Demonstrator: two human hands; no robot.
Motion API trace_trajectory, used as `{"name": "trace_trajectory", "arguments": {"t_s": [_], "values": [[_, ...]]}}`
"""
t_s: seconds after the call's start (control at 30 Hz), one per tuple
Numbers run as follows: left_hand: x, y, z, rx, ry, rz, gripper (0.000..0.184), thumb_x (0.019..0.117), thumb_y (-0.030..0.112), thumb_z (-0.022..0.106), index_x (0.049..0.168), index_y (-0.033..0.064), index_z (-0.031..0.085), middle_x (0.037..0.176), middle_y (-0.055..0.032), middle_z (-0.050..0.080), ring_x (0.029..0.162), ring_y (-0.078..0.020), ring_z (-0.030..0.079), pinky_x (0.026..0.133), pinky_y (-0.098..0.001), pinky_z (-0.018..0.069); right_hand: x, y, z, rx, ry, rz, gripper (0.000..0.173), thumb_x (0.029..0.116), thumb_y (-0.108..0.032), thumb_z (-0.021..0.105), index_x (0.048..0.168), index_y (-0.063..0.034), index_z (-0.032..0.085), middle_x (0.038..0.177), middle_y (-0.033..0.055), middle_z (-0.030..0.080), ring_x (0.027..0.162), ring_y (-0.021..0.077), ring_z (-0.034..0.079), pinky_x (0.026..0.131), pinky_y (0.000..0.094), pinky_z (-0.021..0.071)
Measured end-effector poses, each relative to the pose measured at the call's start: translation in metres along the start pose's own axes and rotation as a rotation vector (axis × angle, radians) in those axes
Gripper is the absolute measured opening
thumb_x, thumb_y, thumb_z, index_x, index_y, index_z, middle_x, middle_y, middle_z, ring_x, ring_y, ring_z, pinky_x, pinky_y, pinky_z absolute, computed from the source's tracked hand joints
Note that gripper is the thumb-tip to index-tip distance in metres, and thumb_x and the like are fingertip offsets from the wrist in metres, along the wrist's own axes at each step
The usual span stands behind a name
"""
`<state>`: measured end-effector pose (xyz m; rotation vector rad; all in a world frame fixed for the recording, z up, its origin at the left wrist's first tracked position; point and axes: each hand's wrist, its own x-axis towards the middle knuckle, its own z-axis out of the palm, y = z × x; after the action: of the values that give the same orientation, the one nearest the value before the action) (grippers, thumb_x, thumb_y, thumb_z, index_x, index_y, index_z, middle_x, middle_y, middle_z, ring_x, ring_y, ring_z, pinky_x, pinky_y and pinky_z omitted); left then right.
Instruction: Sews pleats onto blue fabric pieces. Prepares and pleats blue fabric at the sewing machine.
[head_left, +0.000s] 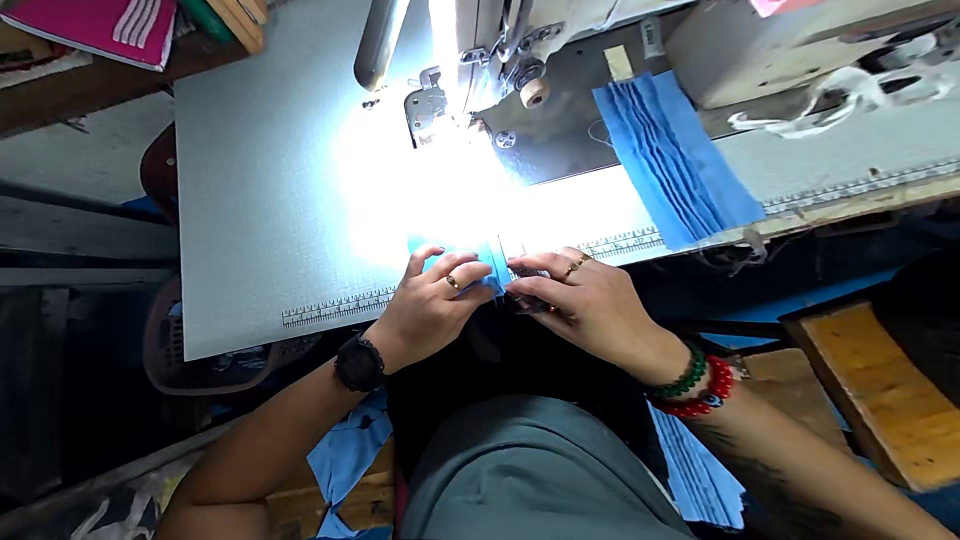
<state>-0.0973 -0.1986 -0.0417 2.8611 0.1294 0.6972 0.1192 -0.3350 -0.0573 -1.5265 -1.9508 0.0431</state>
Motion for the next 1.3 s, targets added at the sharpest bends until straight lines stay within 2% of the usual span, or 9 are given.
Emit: {"name": "trace_trajectory", "arguments": {"t_s": [0.07, 0.27, 0.37, 0.57, 0.73, 0.87, 1.0, 1.17, 1.3], "values": [[0.001, 0.001, -0.002, 0.017, -0.065, 0.037, 0.021, 0.102, 0.013, 0.056, 0.104, 0.0135, 0.077, 0.126, -0.0029, 0.072, 0.131, -0.0193, 0.058, 0.117, -0.05, 0.0322, -0.003, -0.002, -0.001, -0.019, -0.025, -0.012, 0.022, 0.0965, -0.02, 0.063, 0.112, -0.0176, 0.078, 0.127, 0.0075, 0.07, 0.097, 0.0273, 0.068, 0.07, 0.0407, 0.0545], [0.007, -0.002, -0.008, -0.001, -0.123, 0.021, 0.025, 0.1058, 0.015, 0.052, 0.116, 0.0158, 0.075, 0.118, 0.0012, 0.075, 0.123, -0.0141, 0.063, 0.113, -0.045, 0.0374, 0.001, -0.006, -0.011, -0.073, -0.123, 0.016, 0.03, 0.095, -0.017, 0.061, 0.121, -0.0189, 0.075, 0.121, 0.0099, 0.071, 0.091, 0.0307, 0.069, 0.062, 0.0428, 0.0546], [0.016, -0.014, -0.009, -0.004, -0.14, 0.009, 0.025, 0.1037, 0.014, 0.053, 0.113, 0.0144, 0.076, 0.119, -0.0006, 0.074, 0.124, -0.0168, 0.063, 0.114, -0.0487, 0.0367, 0.016, -0.001, -0.013, -0.112, -0.144, 0.018, 0.031, 0.0937, -0.017, 0.062, 0.123, -0.0195, 0.075, 0.116, 0.0114, 0.07, 0.09, 0.0318, 0.068, 0.061, 0.0432, 0.0534], [0.037, -0.045, -0.012, -0.02, -0.132, -0.017, 0.023, 0.1018, 0.012, 0.056, 0.108, 0.0118, 0.077, 0.119, -0.0025, 0.074, 0.122, -0.0192, 0.065, 0.111, -0.0537, 0.0389, 0.054, 0.015, -0.014, -0.151, -0.168, 0.026, 0.029, 0.0902, -0.012, 0.066, 0.118, -0.0134, 0.076, 0.109, 0.0166, 0.07, 0.087, 0.0366, 0.069, 0.058, 0.0469, 0.0534], [0.051, -0.074, -0.012, -0.02, -0.173, -0.047, 0.026, 0.1042, 0.014, 0.053, 0.116, 0.0113, 0.076, 0.123, -0.004, 0.072, 0.12, -0.0214, 0.064, 0.111, -0.0527, 0.0375, 0.08, 0.032, -0.011, -0.183, -0.205, 0.059, 0.031, 0.0909, -0.013, 0.068, 0.121, -0.0154, 0.075, 0.108, 0.0177, 0.067, 0.085, 0.0367, 0.068, 0.059, 0.0485, 0.051], [0.064, -0.097, -0.012, -0.035, -0.152, -0.046, 0.026, 0.1046, 0.014, 0.051, 0.112, 0.009, 0.076, 0.118, -0.0067, 0.073, 0.106, -0.0237, 0.067, 0.098, -0.0462, 0.0455, 0.099, 0.043, -0.008, -0.252, -0.194, 0.057, 0.026, 0.0916, -0.012, 0.068, 0.117, -0.0114, 0.075, 0.106, 0.019, 0.067, 0.086, 0.0376, 0.068, 0.06, 0.049, 0.0511], [0.075, -0.12, -0.01, -0.042, -0.134, -0.047, 0.024, 0.1037, 0.012, 0.052, 0.11, 0.0081, 0.075, 0.118, -0.009, 0.072, 0.114, -0.0264, 0.066, 0.103, -0.0504, 0.0472, 0.113, 0.05, -0.006, -0.269, -0.196, 0.09, 0.025, 0.091, -0.003, 0.067, 0.114, -0.0084, 0.073, 0.108, 0.0196, 0.065, 0.084, 0.037, 0.067, 0.062, 0.0511, 0.0516], [0.088, -0.152, -0.005, 0.017, -0.072, -0.025, 0.025, 0.1023, 0.016, 0.053, 0.108, 0.012, 0.078, 0.115, -0.0053, 0.074, 0.115, -0.0224, 0.065, 0.111, -0.0513, 0.0343, 0.11, 0.043, -0.005, -0.242, -0.159, 0.17, 0.018, 0.0906, -0.001, 0.066, 0.108, -0.0056, 0.071, 0.101, 0.0194, 0.065, 0.078, 0.0367, 0.066, 0.06, 0.0525, 0.0514], [0.098, -0.168, -0.005, 0.0, -0.05, -0.087, 0.027, 0.0976, 0.018, 0.053, 0.104, 0.011, 0.078, 0.107, -0.0085, 0.075, 0.111, -0.0266, 0.065, 0.108, -0.0503, 0.0331, 0.092, 0.028, -0.011, -0.21, -0.164, 0.212, 0.021, 0.0908, -0.021, 0.072, 0.109, -0.0113, 0.075, 0.099, 0.0131, 0.064, 0.071, 0.0307, 0.065, 0.052, 0.0478, 0.049]]}}
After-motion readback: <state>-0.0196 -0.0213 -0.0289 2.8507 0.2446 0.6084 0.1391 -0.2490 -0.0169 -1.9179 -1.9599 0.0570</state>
